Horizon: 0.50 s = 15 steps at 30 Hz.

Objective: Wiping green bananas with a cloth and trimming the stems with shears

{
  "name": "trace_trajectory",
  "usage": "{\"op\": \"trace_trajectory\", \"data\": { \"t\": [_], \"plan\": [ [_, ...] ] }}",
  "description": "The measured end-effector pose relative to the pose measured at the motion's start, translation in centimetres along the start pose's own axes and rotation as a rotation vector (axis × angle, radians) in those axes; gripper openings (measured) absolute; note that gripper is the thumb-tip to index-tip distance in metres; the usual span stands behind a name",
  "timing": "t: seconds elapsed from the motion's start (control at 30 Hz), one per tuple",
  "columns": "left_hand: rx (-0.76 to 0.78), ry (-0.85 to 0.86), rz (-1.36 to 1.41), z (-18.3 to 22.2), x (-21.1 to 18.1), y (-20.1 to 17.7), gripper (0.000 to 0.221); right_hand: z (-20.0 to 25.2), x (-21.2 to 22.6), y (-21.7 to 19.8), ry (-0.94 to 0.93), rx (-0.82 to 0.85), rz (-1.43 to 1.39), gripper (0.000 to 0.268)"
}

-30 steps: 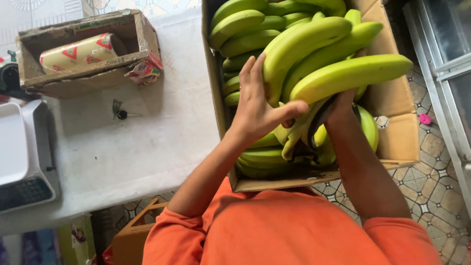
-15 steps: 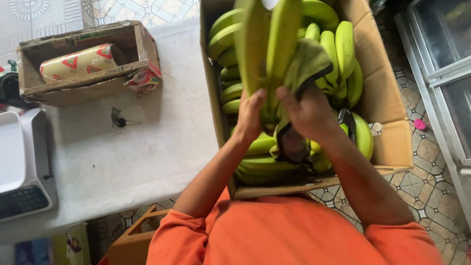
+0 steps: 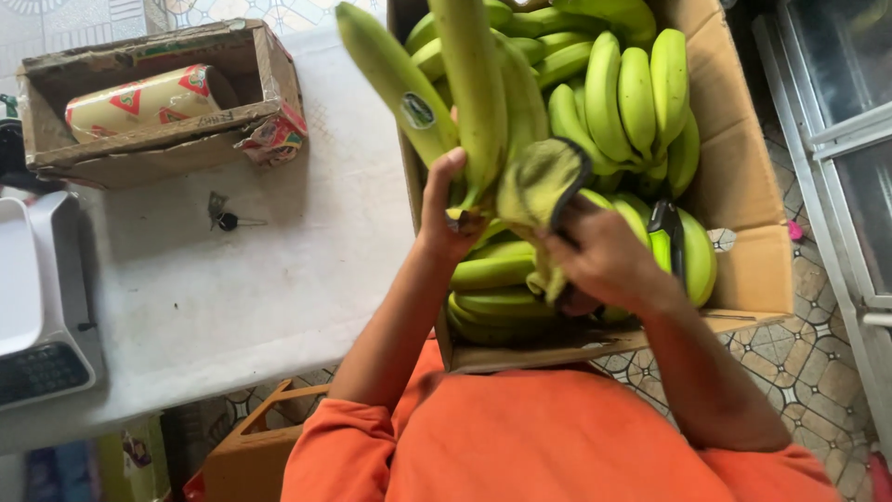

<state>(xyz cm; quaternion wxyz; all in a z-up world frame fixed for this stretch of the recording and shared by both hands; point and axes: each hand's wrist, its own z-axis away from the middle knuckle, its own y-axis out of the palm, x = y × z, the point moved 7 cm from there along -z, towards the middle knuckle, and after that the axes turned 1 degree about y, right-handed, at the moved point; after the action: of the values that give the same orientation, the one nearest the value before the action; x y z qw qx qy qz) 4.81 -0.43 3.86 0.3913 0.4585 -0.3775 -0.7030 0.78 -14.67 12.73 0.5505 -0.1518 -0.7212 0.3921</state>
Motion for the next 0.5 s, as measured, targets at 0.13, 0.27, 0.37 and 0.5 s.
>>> {"op": "trace_trajectory", "data": {
  "t": [0.13,0.27,0.37,0.5],
  "plan": [
    [0.073,-0.124,0.046,-1.6,1.8,-2.0,0.054,1.6,-2.9,-3.8,0.223,-0.099,-0.103,0.025],
    [0.180,-0.341,0.095,-1.6,3.9,-2.0,0.052,0.8,-5.0,-7.0,0.298,-0.399,-0.203,0.038],
    [0.127,-0.364,-0.062,-1.0,4.0,-1.1,0.071,-2.2,-3.2,-7.4,0.073,-0.487,-0.135,0.044],
    [0.028,-0.343,-0.281,-2.1,5.7,-3.7,0.043,-6.0,-2.2,-5.5,-0.275,-0.536,0.171,0.040]
  ]
}}
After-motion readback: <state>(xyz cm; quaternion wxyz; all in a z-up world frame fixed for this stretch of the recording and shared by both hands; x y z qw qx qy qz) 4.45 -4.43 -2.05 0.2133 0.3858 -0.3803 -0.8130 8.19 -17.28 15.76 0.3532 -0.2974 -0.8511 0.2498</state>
